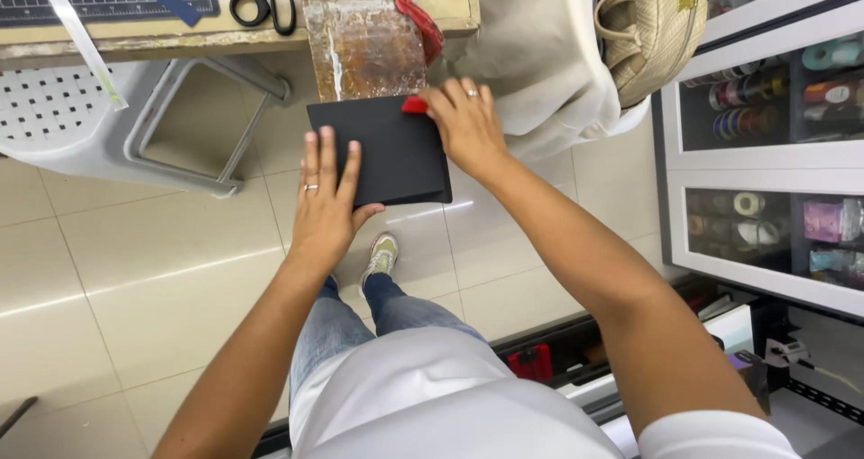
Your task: Applying glue to a wooden block and wrapping it with black paper using a roller and a squeegee
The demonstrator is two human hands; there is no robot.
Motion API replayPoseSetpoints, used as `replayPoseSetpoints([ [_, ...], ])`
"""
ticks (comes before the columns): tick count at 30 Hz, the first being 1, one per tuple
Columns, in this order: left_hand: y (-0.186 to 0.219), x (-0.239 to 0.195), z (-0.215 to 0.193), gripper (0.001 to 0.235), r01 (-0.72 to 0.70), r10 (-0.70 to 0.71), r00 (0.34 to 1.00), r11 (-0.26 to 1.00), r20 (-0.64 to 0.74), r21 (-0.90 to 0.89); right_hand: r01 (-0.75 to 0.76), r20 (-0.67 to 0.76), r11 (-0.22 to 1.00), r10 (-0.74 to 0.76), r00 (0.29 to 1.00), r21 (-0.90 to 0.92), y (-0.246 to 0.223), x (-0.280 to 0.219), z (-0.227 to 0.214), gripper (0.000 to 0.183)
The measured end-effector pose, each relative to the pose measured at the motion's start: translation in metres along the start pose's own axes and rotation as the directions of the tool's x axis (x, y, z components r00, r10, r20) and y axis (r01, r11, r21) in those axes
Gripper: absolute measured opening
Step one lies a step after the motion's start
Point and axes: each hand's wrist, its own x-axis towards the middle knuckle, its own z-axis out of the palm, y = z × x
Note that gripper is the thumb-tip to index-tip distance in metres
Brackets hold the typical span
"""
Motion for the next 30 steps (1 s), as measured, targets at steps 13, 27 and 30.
replayPoseSetpoints([
  [13, 0.000, 0.005, -0.016, 0.153, 0.323, -0.354, 0.931, 0.693, 0.086, -0.645, 0.202, 0.228, 0.979, -0.199, 0.953, 0.011, -0.015, 0.029, 0.004, 0.024],
  [27, 0.004, 0.001, -0.025, 0.149, 0.320, -0.357, 0.930, 0.654, 0.094, -0.686, 0.209, 0.223, 0.978, -0.207, 0.953, 0.013, -0.076, 0.057, 0.030, 0.021],
  [30, -0.001, 0.005, -0.020, 0.150, 0.288, -0.341, 0.938, 0.647, 0.070, -0.706, 0.219, 0.213, 0.976, -0.216, 0.953, 0.008, -0.091, 0.067, 0.032, 0.024],
])
